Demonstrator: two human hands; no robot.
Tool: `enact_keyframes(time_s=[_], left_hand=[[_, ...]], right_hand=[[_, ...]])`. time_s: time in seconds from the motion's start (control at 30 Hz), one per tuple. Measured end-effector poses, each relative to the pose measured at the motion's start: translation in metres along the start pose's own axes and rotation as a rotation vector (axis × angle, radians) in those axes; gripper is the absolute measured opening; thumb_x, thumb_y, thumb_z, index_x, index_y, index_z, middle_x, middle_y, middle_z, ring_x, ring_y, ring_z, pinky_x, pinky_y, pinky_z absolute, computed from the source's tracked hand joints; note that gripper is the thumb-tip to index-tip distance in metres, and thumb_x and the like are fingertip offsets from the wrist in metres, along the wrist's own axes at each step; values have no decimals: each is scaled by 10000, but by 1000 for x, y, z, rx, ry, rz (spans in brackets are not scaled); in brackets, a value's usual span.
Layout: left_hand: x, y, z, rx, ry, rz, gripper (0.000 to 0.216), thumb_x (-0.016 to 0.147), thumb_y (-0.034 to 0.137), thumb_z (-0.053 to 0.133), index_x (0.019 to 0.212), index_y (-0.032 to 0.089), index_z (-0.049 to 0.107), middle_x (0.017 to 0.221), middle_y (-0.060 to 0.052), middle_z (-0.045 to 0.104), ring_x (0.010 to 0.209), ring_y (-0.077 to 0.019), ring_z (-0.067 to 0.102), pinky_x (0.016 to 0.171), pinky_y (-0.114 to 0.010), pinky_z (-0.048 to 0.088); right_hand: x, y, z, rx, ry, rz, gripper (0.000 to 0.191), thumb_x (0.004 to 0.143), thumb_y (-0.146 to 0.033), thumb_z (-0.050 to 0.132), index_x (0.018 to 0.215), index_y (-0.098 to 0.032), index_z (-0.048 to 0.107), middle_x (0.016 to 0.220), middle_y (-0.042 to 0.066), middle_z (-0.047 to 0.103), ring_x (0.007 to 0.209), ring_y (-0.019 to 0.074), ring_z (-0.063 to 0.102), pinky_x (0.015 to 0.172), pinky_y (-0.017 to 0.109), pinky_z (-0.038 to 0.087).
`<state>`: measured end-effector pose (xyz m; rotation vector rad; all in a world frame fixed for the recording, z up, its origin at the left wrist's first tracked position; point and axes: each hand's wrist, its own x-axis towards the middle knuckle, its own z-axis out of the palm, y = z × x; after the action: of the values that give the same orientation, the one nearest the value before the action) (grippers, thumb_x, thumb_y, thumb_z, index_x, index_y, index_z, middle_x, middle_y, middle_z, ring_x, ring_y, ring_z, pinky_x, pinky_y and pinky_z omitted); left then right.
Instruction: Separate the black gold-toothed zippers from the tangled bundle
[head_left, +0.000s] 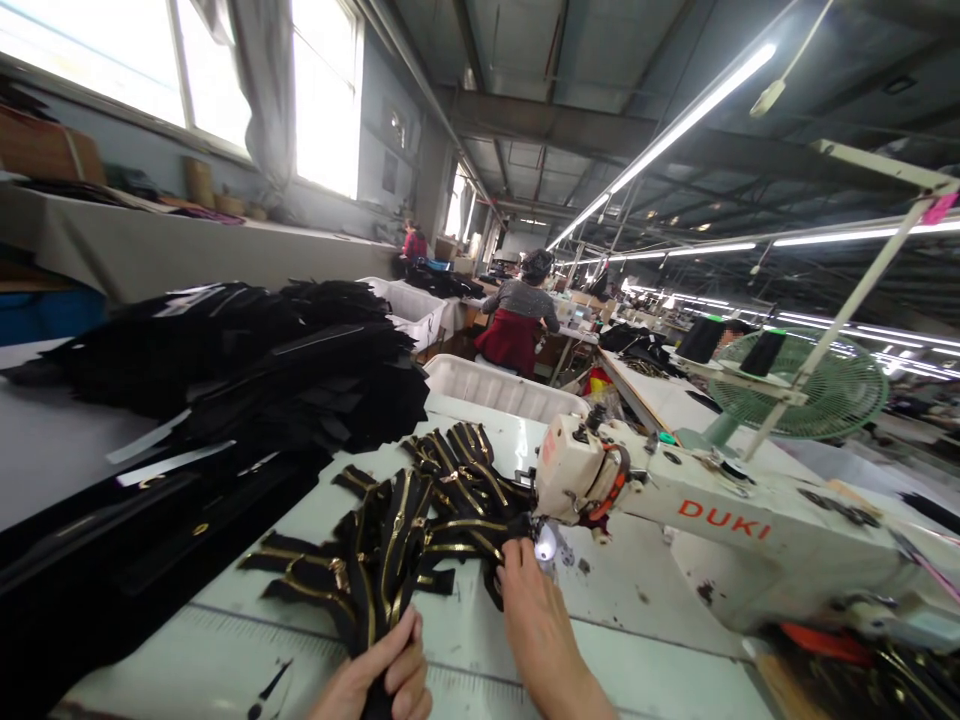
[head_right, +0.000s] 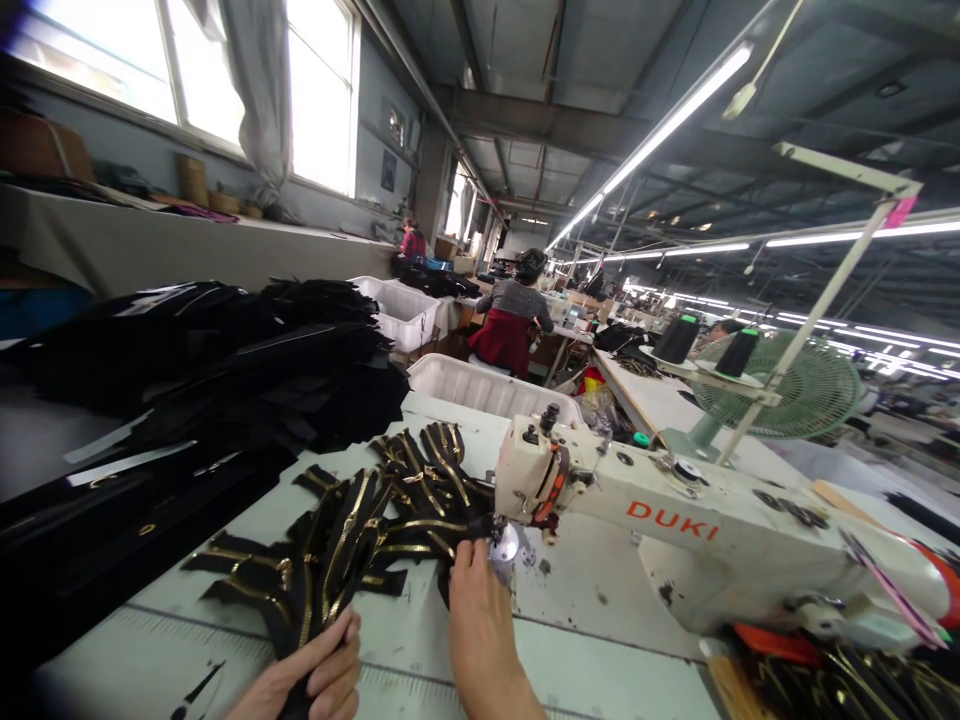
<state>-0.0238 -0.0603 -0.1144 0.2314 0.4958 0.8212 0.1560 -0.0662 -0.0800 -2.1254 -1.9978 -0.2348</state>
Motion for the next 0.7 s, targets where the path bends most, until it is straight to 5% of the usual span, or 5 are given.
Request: enact_keyframes(time_s=[0.1, 0.3, 0.5, 0.6, 0.7], left_hand=[[3, -1, -3, 2, 8, 5, 322, 843, 219, 746, 660, 187, 482, 427, 103, 264, 366, -77, 383, 410, -200, 332], [4, -3, -7, 29, 21, 19, 289, 875, 203, 698, 651, 169, 519, 432, 107, 282, 362, -67, 381, 439, -205, 361], [1, -5, -9, 62, 38, 73, 312, 693, 288, 889, 846, 123, 673, 424, 104, 374, 371, -92, 427, 434, -227, 376], [-2, -5, -2, 179, 55, 84, 443, 578, 451, 932, 554, 138, 619, 378, 47, 428, 374, -116, 439, 440, -264, 411], [-10, -2, 5, 280, 116, 9, 608, 713, 475, 842, 349, 232, 420, 347, -11, 457, 370, -139, 456, 460, -282, 442]], right_hand=[[0, -17, -9, 65, -27, -40, 188, 967, -52, 392, 996, -183, 524, 948, 80, 629, 733, 239, 708, 572, 327, 541], [9, -50, -9, 137, -140, -154, 300, 824, -142, 714, 1071, -180, 547, 1018, 63, 693, 801, 283, 723, 622, 343, 554], [-3, -46, -12, 20, -94, -241, 134, 878, -106, 587, 965, -193, 533, 868, 60, 682, 699, 297, 691, 580, 365, 499], [-21, -50, -12, -28, -38, -277, 121, 861, -116, 565, 928, -207, 522, 786, 48, 664, 584, 279, 657, 500, 347, 449], [-34, -51, -20, 39, -131, -360, 186, 822, -145, 608, 1000, -186, 569, 800, 48, 693, 523, 258, 646, 428, 330, 397]])
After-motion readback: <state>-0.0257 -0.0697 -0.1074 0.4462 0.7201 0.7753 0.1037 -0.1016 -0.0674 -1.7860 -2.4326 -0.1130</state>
